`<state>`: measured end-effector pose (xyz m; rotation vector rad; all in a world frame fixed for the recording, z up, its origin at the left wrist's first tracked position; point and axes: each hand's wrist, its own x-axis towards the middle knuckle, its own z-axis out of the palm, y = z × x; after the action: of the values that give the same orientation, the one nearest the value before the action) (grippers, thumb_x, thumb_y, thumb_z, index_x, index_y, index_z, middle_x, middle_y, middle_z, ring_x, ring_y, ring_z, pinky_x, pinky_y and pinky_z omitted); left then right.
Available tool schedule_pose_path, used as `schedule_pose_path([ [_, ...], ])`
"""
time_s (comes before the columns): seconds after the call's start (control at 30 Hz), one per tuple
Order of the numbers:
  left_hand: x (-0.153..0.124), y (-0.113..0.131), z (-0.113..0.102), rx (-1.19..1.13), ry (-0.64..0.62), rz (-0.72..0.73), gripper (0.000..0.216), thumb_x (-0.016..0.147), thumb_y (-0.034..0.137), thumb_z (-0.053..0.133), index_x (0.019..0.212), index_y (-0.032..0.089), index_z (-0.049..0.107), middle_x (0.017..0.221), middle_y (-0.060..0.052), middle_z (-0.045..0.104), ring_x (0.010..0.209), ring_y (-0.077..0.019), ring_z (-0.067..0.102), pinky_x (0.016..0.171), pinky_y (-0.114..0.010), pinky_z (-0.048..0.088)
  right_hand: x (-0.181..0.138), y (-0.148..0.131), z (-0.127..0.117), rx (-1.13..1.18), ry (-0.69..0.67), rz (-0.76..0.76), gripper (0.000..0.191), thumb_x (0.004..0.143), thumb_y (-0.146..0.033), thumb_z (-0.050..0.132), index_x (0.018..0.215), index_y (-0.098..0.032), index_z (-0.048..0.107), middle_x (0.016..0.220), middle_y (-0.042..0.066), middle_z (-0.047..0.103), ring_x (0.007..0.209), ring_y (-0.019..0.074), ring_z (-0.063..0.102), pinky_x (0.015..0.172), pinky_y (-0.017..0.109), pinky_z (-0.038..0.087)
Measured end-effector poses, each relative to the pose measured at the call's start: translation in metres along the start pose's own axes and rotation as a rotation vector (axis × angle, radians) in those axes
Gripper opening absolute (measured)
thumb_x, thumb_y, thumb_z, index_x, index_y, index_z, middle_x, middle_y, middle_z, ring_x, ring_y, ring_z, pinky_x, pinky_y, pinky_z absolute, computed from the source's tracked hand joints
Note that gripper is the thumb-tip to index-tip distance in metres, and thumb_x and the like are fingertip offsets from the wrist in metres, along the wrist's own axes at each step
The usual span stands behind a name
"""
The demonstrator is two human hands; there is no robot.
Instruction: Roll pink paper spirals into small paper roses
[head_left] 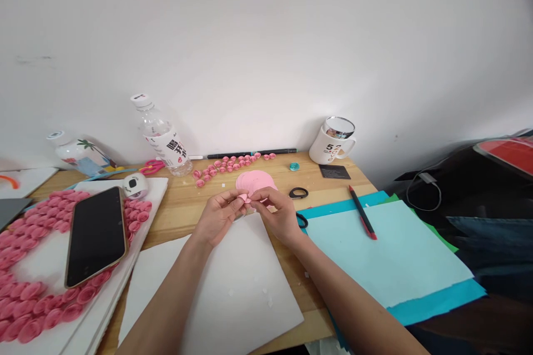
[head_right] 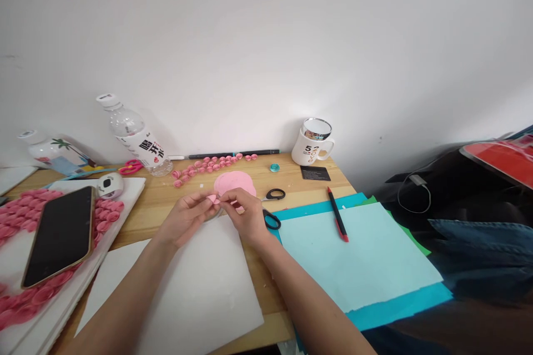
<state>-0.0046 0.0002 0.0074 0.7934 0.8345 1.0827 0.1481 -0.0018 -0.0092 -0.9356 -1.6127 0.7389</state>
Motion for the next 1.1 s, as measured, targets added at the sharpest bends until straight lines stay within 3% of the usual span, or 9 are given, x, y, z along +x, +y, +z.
schedule_pose_path([
  [0.5,0.0,-0.002,0.001,0.095,-0.01,0.028,0.02,0.064,0.024,0.072,0.081,0.013,0.069,0.072,-0.003,0.061,0.067,-0.01,0.054,0.07,-0.027,0.044,0.0,0.0,0.0,-0.028,0.011,-0.03,0.006,0.078,-0.019,0.055,0.076,-0.02,0.06,0.075,0.002,0.063,0.068,0.0122,0.057,0.06,0.024,0.047],
  [1.1,-0.003,-0.001,0.009,0.358,0.01,0.118,0.019,0.066,0.029,0.068,0.077,0.013,0.071,0.065,-0.002,0.056,0.062,-0.0112,0.049,0.061,-0.026,0.042,0.001,0.002,0.003,0.081,-0.041,0.144,0.009,0.078,-0.027,0.056,0.074,-0.02,0.06,0.074,0.001,0.059,0.062,0.0111,0.056,0.055,0.024,0.05],
])
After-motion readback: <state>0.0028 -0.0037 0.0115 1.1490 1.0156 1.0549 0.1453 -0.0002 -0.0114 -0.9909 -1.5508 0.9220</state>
